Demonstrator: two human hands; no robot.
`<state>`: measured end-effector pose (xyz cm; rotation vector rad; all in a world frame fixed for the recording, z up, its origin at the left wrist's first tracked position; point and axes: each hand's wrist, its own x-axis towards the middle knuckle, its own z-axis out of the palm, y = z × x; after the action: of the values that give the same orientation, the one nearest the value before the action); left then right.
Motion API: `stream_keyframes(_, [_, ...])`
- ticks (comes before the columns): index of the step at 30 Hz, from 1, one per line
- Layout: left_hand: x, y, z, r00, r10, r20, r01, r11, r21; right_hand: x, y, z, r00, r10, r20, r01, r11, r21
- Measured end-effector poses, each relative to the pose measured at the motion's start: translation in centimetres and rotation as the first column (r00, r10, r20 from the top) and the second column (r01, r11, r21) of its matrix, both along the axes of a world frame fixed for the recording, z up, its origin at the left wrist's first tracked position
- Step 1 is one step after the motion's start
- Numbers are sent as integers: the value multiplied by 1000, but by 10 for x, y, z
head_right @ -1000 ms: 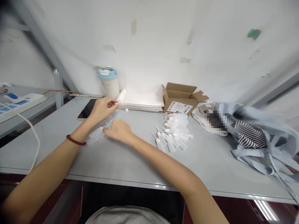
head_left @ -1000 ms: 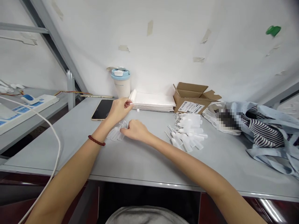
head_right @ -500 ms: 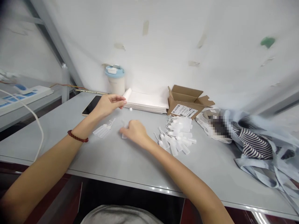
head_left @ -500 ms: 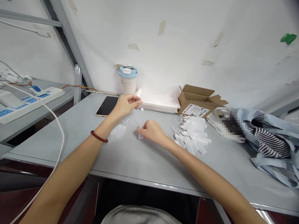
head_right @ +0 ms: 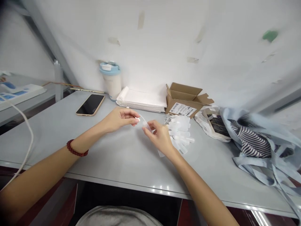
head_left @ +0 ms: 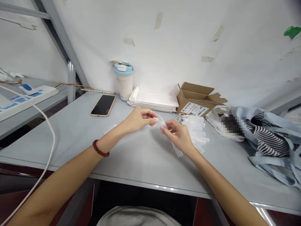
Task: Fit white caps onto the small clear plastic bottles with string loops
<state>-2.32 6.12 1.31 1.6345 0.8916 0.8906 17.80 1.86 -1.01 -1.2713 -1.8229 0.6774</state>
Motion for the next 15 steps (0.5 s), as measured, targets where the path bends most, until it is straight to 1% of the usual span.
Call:
stream_keyframes(4, [4,-3,-2,999,-22,49,22,1000,-9,-5,-4,2,996,4,93,-19,987,161])
stream_keyframes(8, [6,-6,-1,999,-35,29,35,999,-8,-4,-3,0,988,-20,152,-23,961,276])
stream_keyframes(11, [7,-8,-1,999,-8,34,9,999,-34,-1,-1,-4,978,-19,207,-60,927,370])
stream_keyframes(15, [6,-8,-1,1000,8,25,-6,997,-83,0,1,-6,935,-48,351,-132,873,470])
